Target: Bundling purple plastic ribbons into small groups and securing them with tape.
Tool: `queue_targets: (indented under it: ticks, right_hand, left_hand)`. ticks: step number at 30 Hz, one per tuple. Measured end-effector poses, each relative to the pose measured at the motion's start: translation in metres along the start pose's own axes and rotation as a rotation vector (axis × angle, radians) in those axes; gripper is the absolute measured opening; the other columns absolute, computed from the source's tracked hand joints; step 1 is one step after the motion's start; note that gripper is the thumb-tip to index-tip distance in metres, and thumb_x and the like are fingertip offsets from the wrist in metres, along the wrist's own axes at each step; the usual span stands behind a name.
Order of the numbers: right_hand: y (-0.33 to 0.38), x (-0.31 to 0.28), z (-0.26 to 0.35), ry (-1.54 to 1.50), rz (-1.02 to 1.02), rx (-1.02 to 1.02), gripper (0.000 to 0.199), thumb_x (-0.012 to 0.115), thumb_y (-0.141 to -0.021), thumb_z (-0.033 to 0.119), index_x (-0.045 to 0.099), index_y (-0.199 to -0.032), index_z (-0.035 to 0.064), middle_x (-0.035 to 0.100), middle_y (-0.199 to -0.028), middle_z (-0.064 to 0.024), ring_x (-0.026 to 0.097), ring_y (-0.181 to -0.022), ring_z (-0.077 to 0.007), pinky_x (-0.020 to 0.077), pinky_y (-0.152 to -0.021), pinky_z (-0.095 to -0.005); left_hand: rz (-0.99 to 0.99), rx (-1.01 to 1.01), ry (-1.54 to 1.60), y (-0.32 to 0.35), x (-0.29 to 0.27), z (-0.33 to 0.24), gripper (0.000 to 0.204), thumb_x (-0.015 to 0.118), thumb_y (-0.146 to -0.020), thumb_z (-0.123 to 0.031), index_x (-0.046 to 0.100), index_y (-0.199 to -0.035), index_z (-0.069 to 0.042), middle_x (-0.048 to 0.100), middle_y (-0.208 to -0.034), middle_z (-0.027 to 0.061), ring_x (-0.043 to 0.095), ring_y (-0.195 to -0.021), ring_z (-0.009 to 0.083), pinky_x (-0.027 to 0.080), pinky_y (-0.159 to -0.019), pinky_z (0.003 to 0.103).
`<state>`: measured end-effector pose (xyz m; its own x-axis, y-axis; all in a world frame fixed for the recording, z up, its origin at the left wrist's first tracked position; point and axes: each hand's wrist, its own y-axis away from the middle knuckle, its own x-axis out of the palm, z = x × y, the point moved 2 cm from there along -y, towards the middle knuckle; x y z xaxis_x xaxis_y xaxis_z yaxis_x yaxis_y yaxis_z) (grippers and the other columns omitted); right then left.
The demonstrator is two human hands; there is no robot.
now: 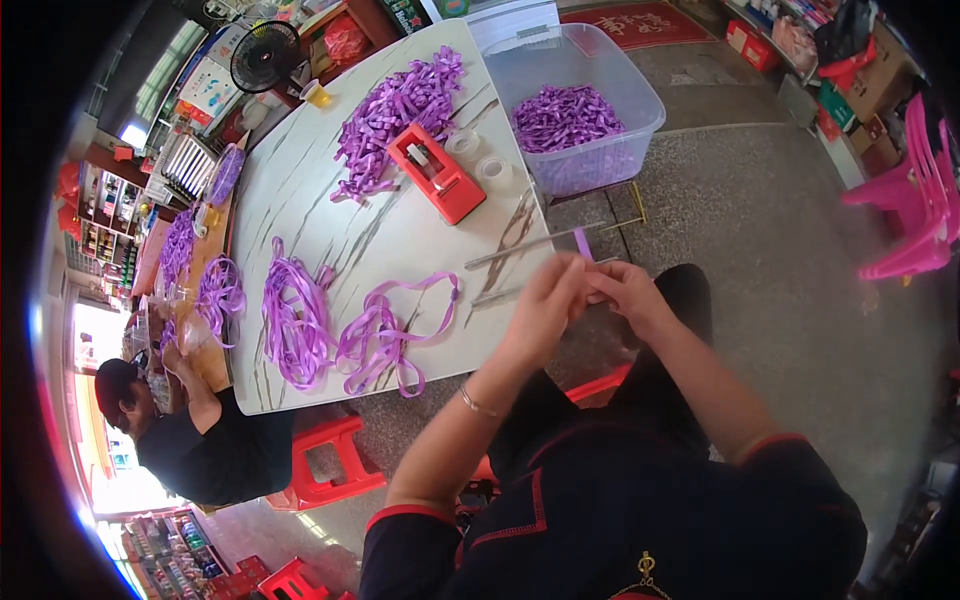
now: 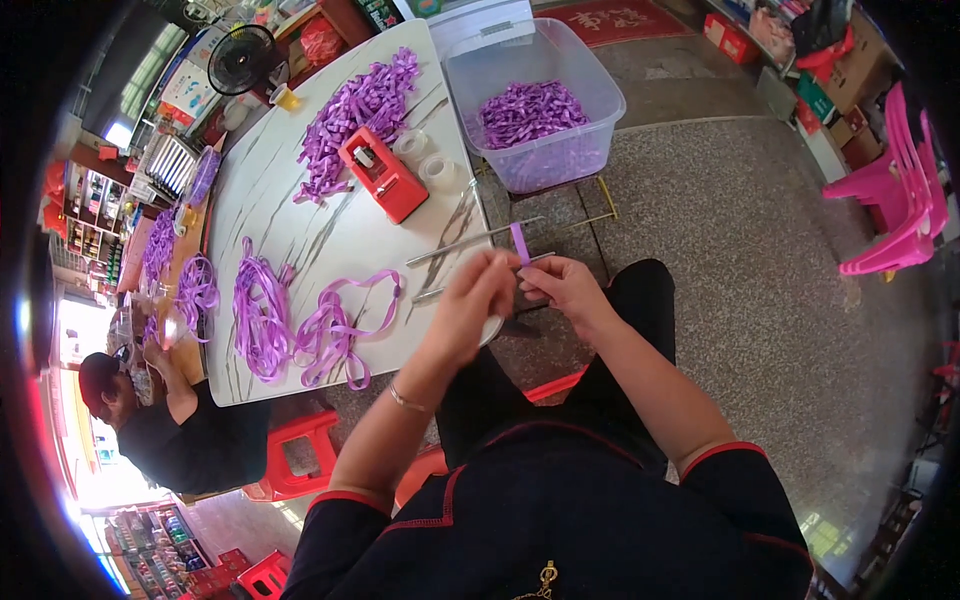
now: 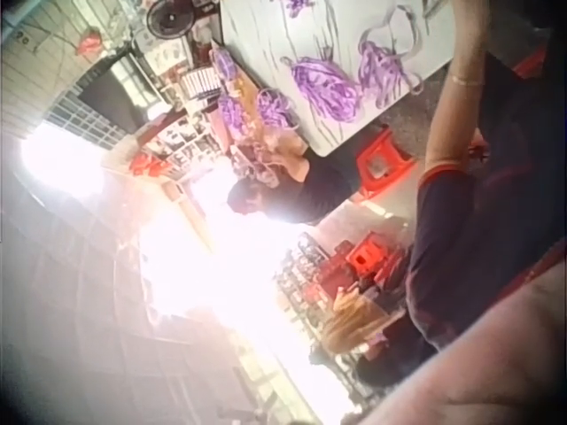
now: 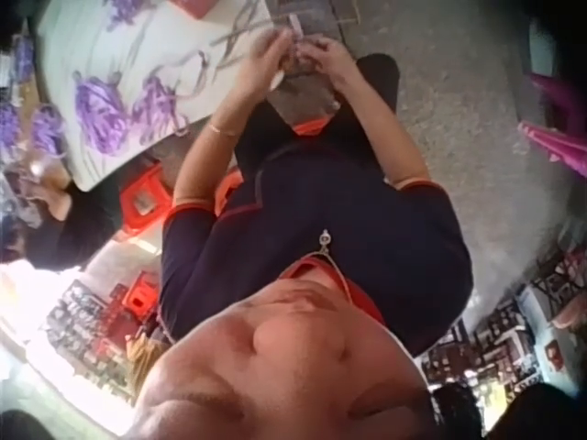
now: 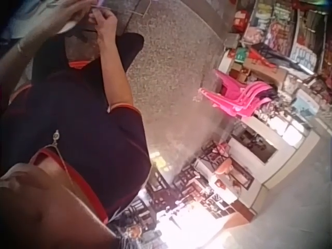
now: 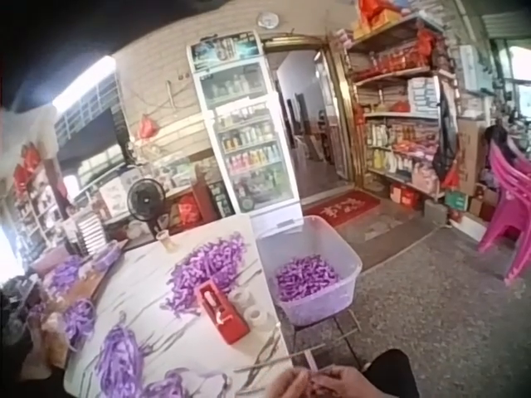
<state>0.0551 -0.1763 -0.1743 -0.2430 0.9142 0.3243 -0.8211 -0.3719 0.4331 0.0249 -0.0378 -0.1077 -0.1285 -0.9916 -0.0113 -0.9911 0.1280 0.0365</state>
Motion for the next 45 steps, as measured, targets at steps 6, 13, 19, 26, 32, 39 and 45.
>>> queue_targets:
  ticks: [6,13,19,26,32,39,45]
  right_hand:
    - [-0.001,-0.001,0.000,-0.047,0.078,-0.046,0.015,0.063,-0.081,0.021,0.058,-0.087,0.0081,0.059,-0.073,0.0020,0.054,-0.062,-0.0040,0.0376,-0.054,-0.0157]
    - [-0.004,-0.004,0.001,-0.037,0.093,-0.034,0.013,0.061,-0.082,0.022,0.058,-0.085,0.0096,0.054,-0.068,0.0040,0.049,-0.060,-0.0030,0.0377,-0.054,-0.0161]
    - [0.012,-0.011,0.053,0.336,0.304,0.078,0.020,0.056,-0.085,0.025,0.060,-0.082,0.0054,0.056,-0.067,0.0008,0.052,-0.061,-0.0064,0.0415,-0.057,-0.0191]
    - [-0.042,0.052,0.131,0.652,0.319,-0.445,0.024,0.054,-0.085,0.025,0.061,-0.090,0.0024,0.059,-0.079,0.0001,0.051,-0.070,-0.0067,0.0403,-0.061,-0.0205]
    - [-0.133,0.127,0.140,0.767,0.328,-0.442,0.027,0.059,-0.082,0.025,0.062,-0.098,0.0034,0.061,-0.086,-0.0031,0.053,-0.077,-0.0084,0.0413,-0.068,-0.0228]
    - [-0.149,0.156,0.136,0.715,0.362,-0.209,0.025,0.067,-0.074,0.024,0.064,-0.087,0.0028,0.063,-0.076,-0.0024,0.051,-0.061,-0.0053,0.0315,-0.047,-0.0215]
    - [-0.130,0.149,0.148,0.440,0.374,-0.072,0.023,0.068,-0.074,0.025,0.064,-0.084,0.0048,0.063,-0.075,0.0006,0.040,-0.050,0.0006,0.0139,-0.037,-0.0193]
  left_hand:
    - [-0.079,-0.436,0.503,0.039,0.025,0.017,0.037,0.037,-0.093,-0.030,0.035,-0.123,-0.008,0.041,-0.068,-0.0008,0.038,-0.055,0.0090,0.033,-0.053,0.023]
    - [0.058,-0.547,1.001,0.016,0.020,0.024,0.031,0.038,-0.089,-0.013,0.034,-0.120,-0.013,0.033,-0.064,-0.0020,0.033,-0.054,0.0078,0.031,-0.052,0.022]
    - [0.139,-0.586,1.272,0.018,0.012,0.022,0.027,0.039,-0.086,-0.006,0.038,-0.112,-0.014,0.031,-0.063,-0.0022,0.032,-0.054,0.0073,0.030,-0.052,0.022]
    - [0.264,-0.527,1.280,0.022,0.004,0.026,0.025,0.042,-0.084,-0.008,0.044,-0.107,-0.018,0.030,-0.064,-0.0024,0.032,-0.058,0.0093,0.033,-0.056,0.022]
    - [0.374,-0.506,1.317,0.020,0.007,0.030,0.025,0.046,-0.084,-0.010,0.046,-0.106,-0.020,0.031,-0.066,-0.0028,0.033,-0.060,0.0097,0.033,-0.058,0.023]
    - [0.362,-0.501,1.281,0.021,0.003,0.030,0.026,0.046,-0.084,-0.011,0.046,-0.108,-0.021,0.031,-0.066,-0.0028,0.033,-0.060,0.0099,0.033,-0.059,0.023]
    - [0.386,-0.486,1.289,0.020,0.004,0.030,0.029,0.045,-0.084,-0.011,0.045,-0.111,-0.021,0.032,-0.067,-0.0026,0.033,-0.060,0.0100,0.033,-0.059,0.023]
